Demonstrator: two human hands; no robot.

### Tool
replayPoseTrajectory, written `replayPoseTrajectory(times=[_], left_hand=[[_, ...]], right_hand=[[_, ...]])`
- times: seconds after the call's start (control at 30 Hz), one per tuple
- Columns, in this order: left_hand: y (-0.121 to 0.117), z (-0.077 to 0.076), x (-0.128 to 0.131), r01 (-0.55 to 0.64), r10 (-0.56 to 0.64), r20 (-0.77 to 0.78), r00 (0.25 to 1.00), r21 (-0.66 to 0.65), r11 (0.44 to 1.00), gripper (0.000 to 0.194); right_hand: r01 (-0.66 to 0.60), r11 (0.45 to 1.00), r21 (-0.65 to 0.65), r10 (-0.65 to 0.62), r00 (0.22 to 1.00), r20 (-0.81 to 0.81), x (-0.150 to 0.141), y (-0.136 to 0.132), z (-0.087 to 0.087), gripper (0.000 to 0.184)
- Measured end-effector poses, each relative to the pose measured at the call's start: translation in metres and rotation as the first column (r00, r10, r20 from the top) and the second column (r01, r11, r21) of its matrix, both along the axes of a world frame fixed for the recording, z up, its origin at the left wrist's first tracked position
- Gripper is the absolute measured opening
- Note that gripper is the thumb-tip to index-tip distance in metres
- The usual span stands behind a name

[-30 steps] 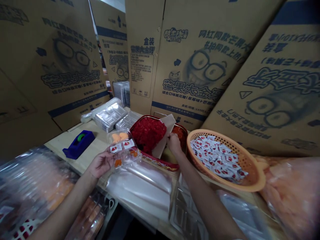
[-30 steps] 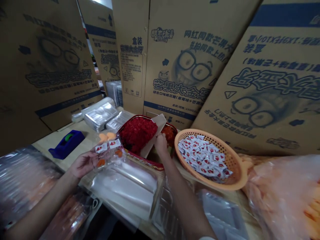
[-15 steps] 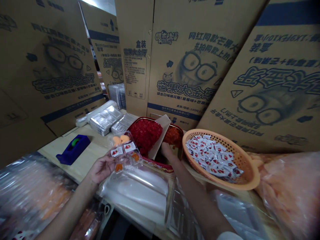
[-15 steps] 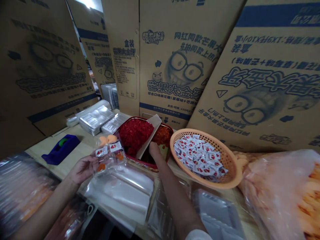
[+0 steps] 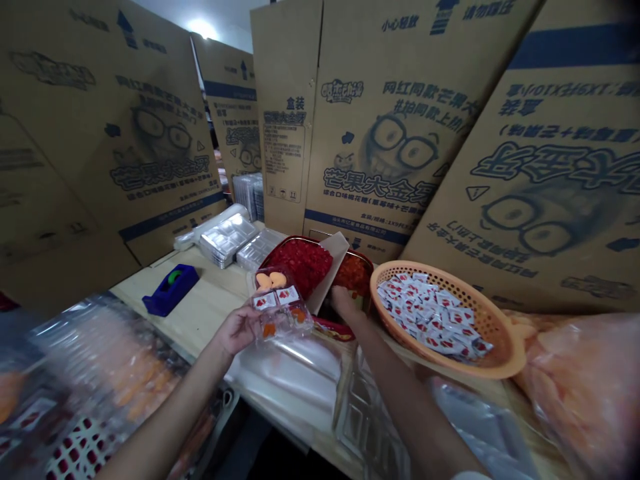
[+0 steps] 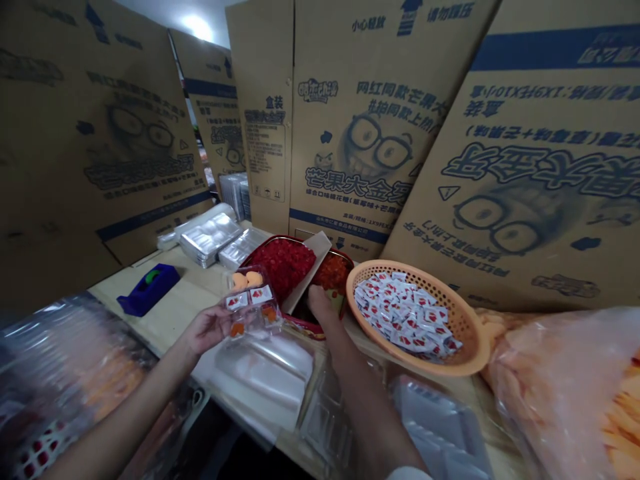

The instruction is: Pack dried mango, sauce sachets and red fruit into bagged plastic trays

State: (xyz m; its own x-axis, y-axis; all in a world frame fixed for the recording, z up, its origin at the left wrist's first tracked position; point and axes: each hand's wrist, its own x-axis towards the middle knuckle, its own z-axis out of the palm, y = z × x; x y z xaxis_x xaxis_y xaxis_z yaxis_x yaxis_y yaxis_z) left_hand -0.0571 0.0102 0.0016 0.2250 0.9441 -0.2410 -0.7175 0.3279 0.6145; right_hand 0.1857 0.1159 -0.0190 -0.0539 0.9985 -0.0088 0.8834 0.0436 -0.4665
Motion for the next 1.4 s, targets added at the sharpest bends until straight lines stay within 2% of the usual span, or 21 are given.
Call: replayPoseTrajectory(times=[0.13, 0.2, 0.33, 0.47, 0.57, 0.63, 0.73, 0.83, 0.9, 1.0, 1.1, 1.23, 1.33, 1.4], left_hand=[[0.001, -0.005, 0.005, 0.039, -0.039, 0.007, 0.999, 0.022, 0.999, 0.067], [0.002, -0.007, 0.01, 0.062, -0.062, 0.009, 0.998, 0.021, 0.998, 0.066], [0.0, -0.009, 0.024, 0.096, -0.096, 0.009, 0.995, 0.03, 0.995, 0.064], [-0.008, -0.01, 0.039, 0.099, -0.1, 0.025, 0.995, 0.031, 0.995, 0.056], [-0.015, -0.011, 0.046, 0.117, -0.118, 0.037, 0.992, 0.026, 0.993, 0.051], [-0.019, -0.012, 0.049, 0.126, -0.127, 0.037, 0.991, 0.027, 0.992, 0.049], [-0.024, -0.01, 0.052, 0.133, -0.134, 0.04, 0.99, 0.033, 0.991, 0.05], [-0.027, -0.006, 0.054, 0.137, -0.138, 0.036, 0.99, 0.038, 0.99, 0.051], [-0.029, -0.005, 0.056, 0.144, -0.146, 0.035, 0.989, 0.045, 0.989, 0.051], [-0.03, -0.007, 0.059, 0.171, -0.174, 0.039, 0.984, 0.065, 0.983, 0.05], [-0.031, -0.013, 0.061, 0.196, -0.2, 0.04, 0.979, 0.088, 0.977, 0.05], [-0.033, -0.015, 0.063, 0.207, -0.212, 0.052, 0.976, 0.08, 0.975, 0.053], [-0.035, -0.012, 0.063, 0.211, -0.215, 0.061, 0.975, 0.067, 0.975, 0.057], [-0.036, -0.01, 0.064, 0.198, -0.203, 0.065, 0.977, 0.065, 0.978, 0.059]], right_hand=[[-0.058, 0.996, 0.064, 0.062, 0.996, -0.068, 0.01, -0.032, 0.025, 0.021], [-0.138, 0.983, 0.117, 0.157, 0.974, -0.165, 0.008, -0.057, 0.039, 0.017], [-0.363, 0.893, 0.265, 0.439, 0.831, -0.34, -0.007, -0.103, 0.055, 0.017], [-0.477, 0.829, 0.293, 0.557, 0.752, -0.351, -0.016, -0.124, 0.057, 0.027], [-0.487, 0.822, 0.296, 0.57, 0.717, -0.401, -0.012, -0.132, 0.059, 0.033], [-0.465, 0.829, 0.309, 0.558, 0.699, -0.447, -0.005, -0.138, 0.06, 0.029], [-0.318, 0.889, 0.33, 0.453, 0.719, -0.527, 0.007, -0.147, 0.057, 0.012], [-0.151, 0.935, 0.321, 0.319, 0.753, -0.575, 0.013, -0.149, 0.051, 0.012], [-0.173, 0.917, 0.359, 0.35, 0.783, -0.515, 0.01, -0.146, 0.049, 0.01], [-0.316, 0.843, 0.435, 0.465, 0.834, -0.296, -0.003, -0.137, 0.052, 0.018], [-0.43, 0.806, 0.407, 0.522, 0.84, -0.146, -0.013, -0.131, 0.057, 0.015], [-0.392, 0.824, 0.409, 0.494, 0.851, -0.179, -0.005, -0.141, 0.06, 0.008], [-0.394, 0.838, 0.379, 0.501, 0.829, -0.248, 0.01, -0.157, 0.058, 0.011], [-0.309, 0.865, 0.397, 0.449, 0.829, -0.334, 0.022, -0.164, 0.052, 0.017]])
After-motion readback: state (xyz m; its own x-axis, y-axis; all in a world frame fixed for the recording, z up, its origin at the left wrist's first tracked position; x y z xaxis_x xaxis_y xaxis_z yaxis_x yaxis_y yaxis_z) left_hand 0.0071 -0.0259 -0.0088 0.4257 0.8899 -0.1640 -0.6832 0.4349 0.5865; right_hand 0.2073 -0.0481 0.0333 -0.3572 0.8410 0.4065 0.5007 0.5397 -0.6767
